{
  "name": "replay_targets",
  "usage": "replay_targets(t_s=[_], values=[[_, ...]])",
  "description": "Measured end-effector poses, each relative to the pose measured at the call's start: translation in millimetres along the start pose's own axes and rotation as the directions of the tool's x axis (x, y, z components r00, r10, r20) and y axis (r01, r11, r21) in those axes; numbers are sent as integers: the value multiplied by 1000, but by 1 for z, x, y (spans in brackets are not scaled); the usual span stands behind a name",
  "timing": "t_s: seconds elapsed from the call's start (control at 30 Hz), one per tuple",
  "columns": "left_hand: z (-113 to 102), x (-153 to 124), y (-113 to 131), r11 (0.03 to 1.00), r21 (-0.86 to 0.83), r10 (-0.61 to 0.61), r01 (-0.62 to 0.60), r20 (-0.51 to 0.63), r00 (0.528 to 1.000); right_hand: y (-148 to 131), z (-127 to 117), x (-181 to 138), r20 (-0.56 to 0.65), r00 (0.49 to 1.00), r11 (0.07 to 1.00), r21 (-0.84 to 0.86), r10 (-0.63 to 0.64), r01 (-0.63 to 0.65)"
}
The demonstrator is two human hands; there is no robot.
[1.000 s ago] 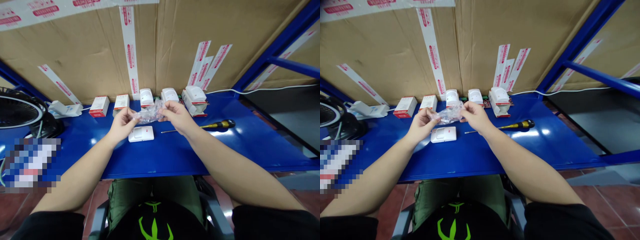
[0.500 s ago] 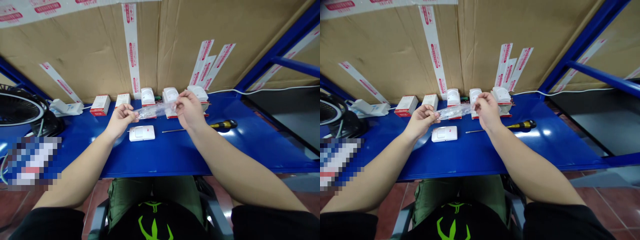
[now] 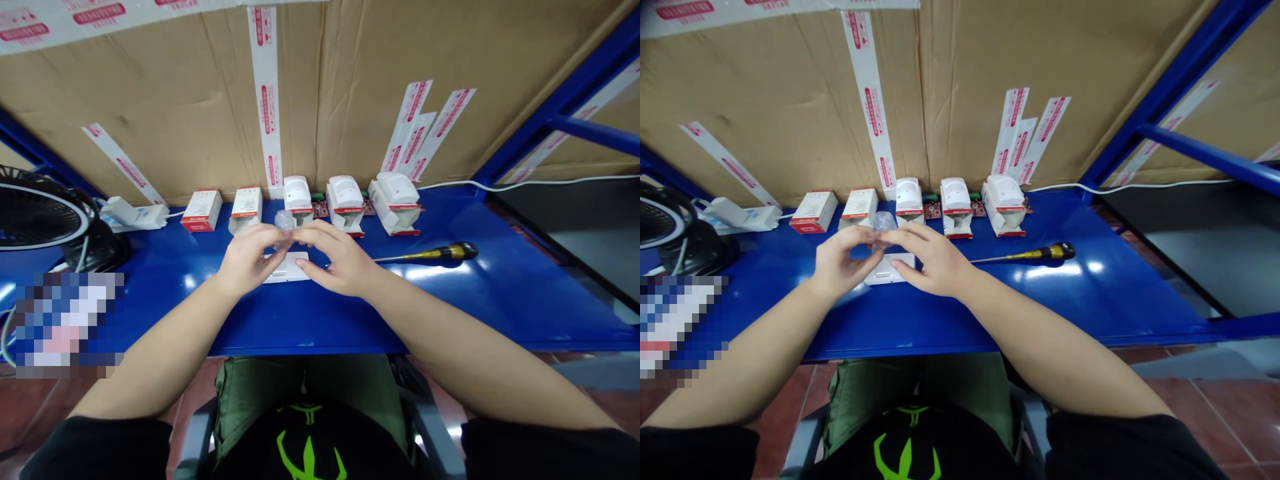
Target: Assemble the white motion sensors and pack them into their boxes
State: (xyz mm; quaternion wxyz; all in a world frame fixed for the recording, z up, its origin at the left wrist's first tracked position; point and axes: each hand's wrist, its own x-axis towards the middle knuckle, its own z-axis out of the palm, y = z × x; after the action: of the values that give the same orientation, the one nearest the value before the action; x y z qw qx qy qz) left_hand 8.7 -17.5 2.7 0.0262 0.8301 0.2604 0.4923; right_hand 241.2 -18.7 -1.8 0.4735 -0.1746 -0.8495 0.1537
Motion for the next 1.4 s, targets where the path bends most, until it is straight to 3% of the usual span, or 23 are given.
replay_targets(t_s=[0.1, 0.2, 0.33, 0.47, 0.6, 0.73, 0.83, 0.93, 1.03, 1.1, 1.2, 1.3, 1.4], values=[[-1, 2, 2, 997, -35, 65, -63, 71, 995, 3, -1, 0, -47, 997, 998, -2, 63, -63], [0, 1, 1, 999, -19, 28, -27, 73, 997, 5, -7, 2, -65, 991, 993, -29, 114, -116], [2, -3, -3, 1000, -21, 3, -2, 19, 1000, 6, -12, 4, -21, 996, 989, -118, 86, -87], [4, -3, -10, 999, -27, 40, -41, -28, 999, 4, -10, 3, -124, 986, 993, -26, 108, -112], [3, -3, -15, 996, 23, -92, 89, 173, 981, 1, -6, -1, -114, 973, 966, 190, 202, -178], [-2, -4, -21, 991, 114, -104, 71, 315, 943, 0, -8, 0, -136, 977, 980, 139, 164, -146], [-6, -3, -23, 974, 223, -115, 51, 283, 952, 1, -12, 0, -147, 986, 997, 21, 76, -74], [-7, 0, -21, 960, 278, -90, 22, 235, 968, 2, -14, 1, -11, 999, 999, 0, 46, -46], [-6, 1, -18, 939, 345, -68, -1, 187, 980, 3, -13, 1, 66, 996, 998, -17, 63, -62], [-4, 0, -16, 916, 401, -67, -4, 162, 985, 2, -13, 2, 33, 991, 991, -42, 129, -128], [-2, -2, -14, 887, 461, -72, 6, 127, 989, 2, -13, 2, -57, 954, 954, -39, 295, -298], [4, -5, -14, 877, 480, -63, 7, 101, 993, 3, -8, 4, -76, 886, 888, 97, 457, -450], [12, -7, -14, 888, 458, -67, 27, 72, 995, 6, -1, 5, 16, 758, 696, 382, 653, -608]])
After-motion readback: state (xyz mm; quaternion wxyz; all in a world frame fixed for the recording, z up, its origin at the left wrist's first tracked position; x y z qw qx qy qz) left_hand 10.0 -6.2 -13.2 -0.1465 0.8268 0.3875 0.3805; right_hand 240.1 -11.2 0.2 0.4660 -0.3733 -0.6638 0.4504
